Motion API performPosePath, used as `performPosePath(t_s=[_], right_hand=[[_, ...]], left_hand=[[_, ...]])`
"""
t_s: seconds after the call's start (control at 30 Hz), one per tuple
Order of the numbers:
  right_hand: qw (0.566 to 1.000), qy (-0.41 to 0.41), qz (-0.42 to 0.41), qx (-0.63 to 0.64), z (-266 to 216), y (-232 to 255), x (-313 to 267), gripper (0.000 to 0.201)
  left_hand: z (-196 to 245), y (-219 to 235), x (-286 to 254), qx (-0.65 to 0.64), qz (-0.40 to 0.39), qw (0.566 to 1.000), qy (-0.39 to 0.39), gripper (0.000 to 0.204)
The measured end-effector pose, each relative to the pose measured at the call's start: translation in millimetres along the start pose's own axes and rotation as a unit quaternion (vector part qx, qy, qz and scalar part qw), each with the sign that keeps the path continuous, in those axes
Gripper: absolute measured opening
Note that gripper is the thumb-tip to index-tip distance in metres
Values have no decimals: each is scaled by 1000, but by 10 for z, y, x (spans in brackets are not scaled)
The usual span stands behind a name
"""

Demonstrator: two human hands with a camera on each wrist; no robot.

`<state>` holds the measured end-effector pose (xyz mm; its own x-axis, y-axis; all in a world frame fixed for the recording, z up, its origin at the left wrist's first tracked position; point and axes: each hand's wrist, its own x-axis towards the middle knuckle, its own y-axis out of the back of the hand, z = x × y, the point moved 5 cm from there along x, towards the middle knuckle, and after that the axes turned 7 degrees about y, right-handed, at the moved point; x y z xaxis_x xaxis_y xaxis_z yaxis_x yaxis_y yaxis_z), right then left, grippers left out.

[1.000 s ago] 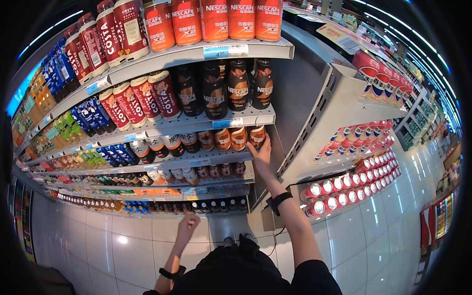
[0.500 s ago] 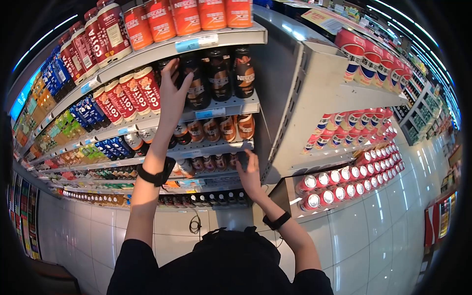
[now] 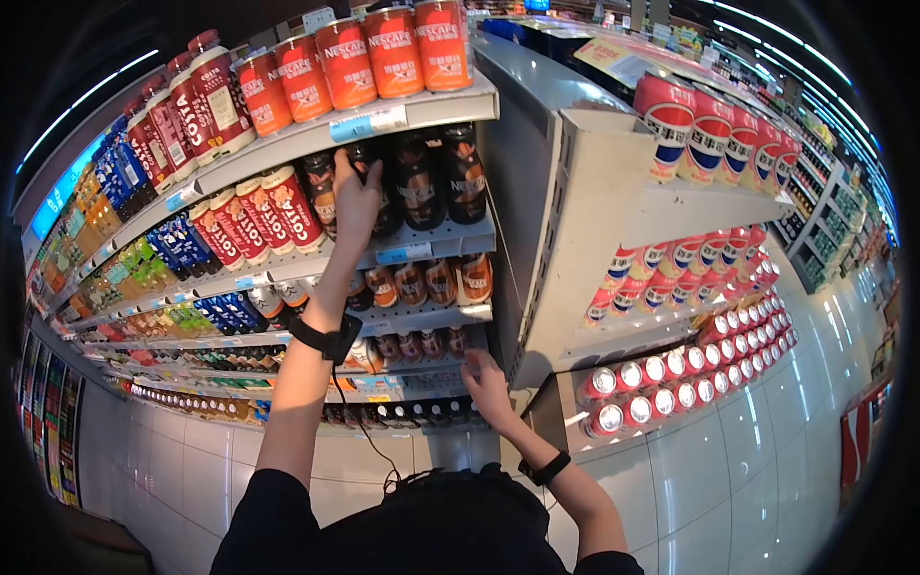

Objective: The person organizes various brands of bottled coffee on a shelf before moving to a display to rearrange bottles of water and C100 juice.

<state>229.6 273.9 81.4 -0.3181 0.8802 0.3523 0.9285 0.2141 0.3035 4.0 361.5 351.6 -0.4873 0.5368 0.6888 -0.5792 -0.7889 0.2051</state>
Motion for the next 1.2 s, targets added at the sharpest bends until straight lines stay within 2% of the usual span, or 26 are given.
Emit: performPosePath(t_s=[0.03, 0.13, 0.23, 0.27, 0.37, 0.43, 0.5, 0.57, 0.63, 0.67, 0.7, 0.77, 0.83, 0.9, 0.97, 1.03, 1.2], right_hand=[[1000, 0, -10, 2, 13, -31, 2, 28], [999, -3, -32, 13, -5, -110, -12, 29], [999, 19, -50, -2, -56, -159, -2, 29], [999, 15, -51, 1, -85, -160, -14, 28], [998, 9, -63, -1, -73, -192, -22, 27], [997, 36, -70, 4, -131, -168, 34, 26], [996, 53, -73, 12, -257, -131, 134, 25], [995, 62, -75, 24, -496, -71, 311, 24], [993, 94, -63, 28, -653, -67, 470, 23], [994, 77, -66, 45, -606, -115, 547, 22], [994, 69, -71, 49, -704, -137, 594, 21], [993, 55, -85, 56, -966, -194, 661, 19], [987, 131, -81, 39, -1077, -253, 758, 18], [976, 207, -62, 19, -1248, -234, 939, 18], [983, 179, -43, -7, -1493, -70, 1195, 18], [968, 243, 51, 49, -1779, 134, 1410, 17], [942, 264, 206, -20, -2002, 526, 1795, 24]], left_hand=[[105, 44, -35, -19, -11, 1000, 19, 41], [84, 46, -69, 11, -5, 1000, 5, 48], [153, 139, -246, 17, 41, 996, -83, 50], [165, 171, -339, 22, 40, 995, -84, 50], [143, 326, -651, 34, 37, 996, -73, 49], [73, 421, -753, 32, 34, 997, -54, 45], [12, 568, -675, 10, 60, 998, -18, 30], [-17, 672, -495, 68, 89, 992, -56, 28], [153, 741, -341, 127, 72, 989, -18, 29], [134, 717, -263, 203, 124, 966, -102, 33], [157, 702, -203, 226, 131, 961, -92, 39], [138, 647, -79, 303, 103, 947, -25, 43], [78, 622, 33, 313, 45, 947, 60, 47], [59, 619, 93, 304, 32, 950, 66, 42], [60, 619, 114, 303, 17, 951, 63, 42], [49, 628, 110, 309, 32, 949, 62, 46], [23, 619, 69, 304, 37, 950, 62, 47]])
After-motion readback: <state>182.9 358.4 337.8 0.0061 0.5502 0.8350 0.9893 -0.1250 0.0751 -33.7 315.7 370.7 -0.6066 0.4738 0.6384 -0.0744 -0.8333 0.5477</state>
